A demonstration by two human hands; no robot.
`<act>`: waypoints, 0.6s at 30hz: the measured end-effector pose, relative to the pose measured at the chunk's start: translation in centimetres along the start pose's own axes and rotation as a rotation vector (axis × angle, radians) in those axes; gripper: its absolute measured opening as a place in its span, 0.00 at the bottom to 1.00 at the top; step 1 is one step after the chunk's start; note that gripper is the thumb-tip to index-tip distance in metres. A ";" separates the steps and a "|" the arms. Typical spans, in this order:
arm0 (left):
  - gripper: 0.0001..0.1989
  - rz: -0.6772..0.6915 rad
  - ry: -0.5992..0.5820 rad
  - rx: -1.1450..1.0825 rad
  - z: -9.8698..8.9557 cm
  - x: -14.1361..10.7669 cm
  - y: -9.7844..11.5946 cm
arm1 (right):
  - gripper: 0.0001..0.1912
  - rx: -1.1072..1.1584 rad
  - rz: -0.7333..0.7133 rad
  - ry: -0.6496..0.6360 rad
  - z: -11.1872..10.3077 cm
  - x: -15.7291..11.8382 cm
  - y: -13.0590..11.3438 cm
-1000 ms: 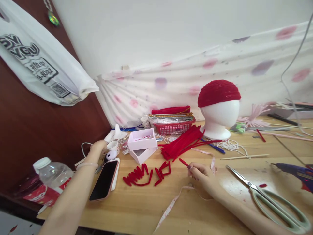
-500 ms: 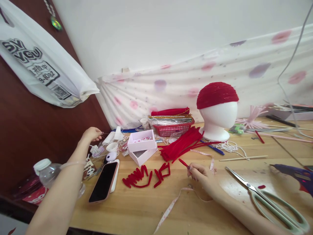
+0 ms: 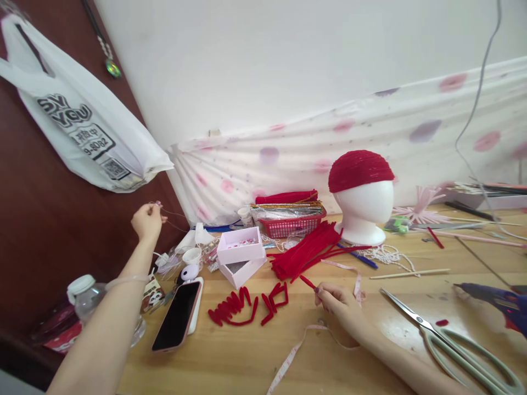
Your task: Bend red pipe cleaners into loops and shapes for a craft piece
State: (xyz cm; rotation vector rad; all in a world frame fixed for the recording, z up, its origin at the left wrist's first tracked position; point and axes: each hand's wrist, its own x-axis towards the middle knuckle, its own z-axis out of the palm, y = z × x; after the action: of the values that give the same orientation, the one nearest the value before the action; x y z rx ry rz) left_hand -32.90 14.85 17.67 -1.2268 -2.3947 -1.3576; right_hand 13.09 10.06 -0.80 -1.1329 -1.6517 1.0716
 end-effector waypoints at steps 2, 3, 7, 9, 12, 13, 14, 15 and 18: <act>0.17 -0.015 -0.086 0.017 0.0 0.3 0.1 | 0.18 0.001 0.006 -0.009 0.0 0.1 0.3; 0.17 -0.018 -0.125 0.028 -0.1 0.4 0.1 | 0.18 -0.001 0.010 -0.013 0.0 0.1 0.4; 0.15 0.035 -0.176 0.001 -0.2 0.7 0.2 | 0.19 -0.015 0.026 -0.020 -0.1 0.3 0.6; 0.15 0.097 -0.089 -0.047 -0.2 0.5 0.2 | 0.18 -0.016 0.030 -0.029 -0.1 0.3 0.4; 0.16 0.189 0.138 -0.133 0.1 0.4 0.2 | 0.18 -0.015 0.031 -0.043 0.0 0.3 0.1; 0.16 0.215 0.201 -0.165 0.2 0.4 0.1 | 0.17 -0.019 0.036 -0.048 0.0 0.3 0.1; 0.15 0.241 0.251 -0.200 0.4 0.6 0.1 | 0.18 -0.025 0.044 -0.051 0.0 0.3 0.0; 0.15 0.268 0.286 -0.234 0.6 0.8 0.1 | 0.18 -0.031 0.052 -0.054 0.0 0.3 0.1; 0.15 0.363 0.352 -0.334 0.9 1.6 0.2 | 0.18 -0.043 0.066 -0.053 0.0 0.4 0.3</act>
State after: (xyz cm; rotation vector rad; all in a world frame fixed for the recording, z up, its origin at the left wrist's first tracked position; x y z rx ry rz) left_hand -33.59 16.50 18.02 -1.2833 -1.6649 -1.7174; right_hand 13.05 10.48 -1.05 -1.2031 -1.6963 1.1217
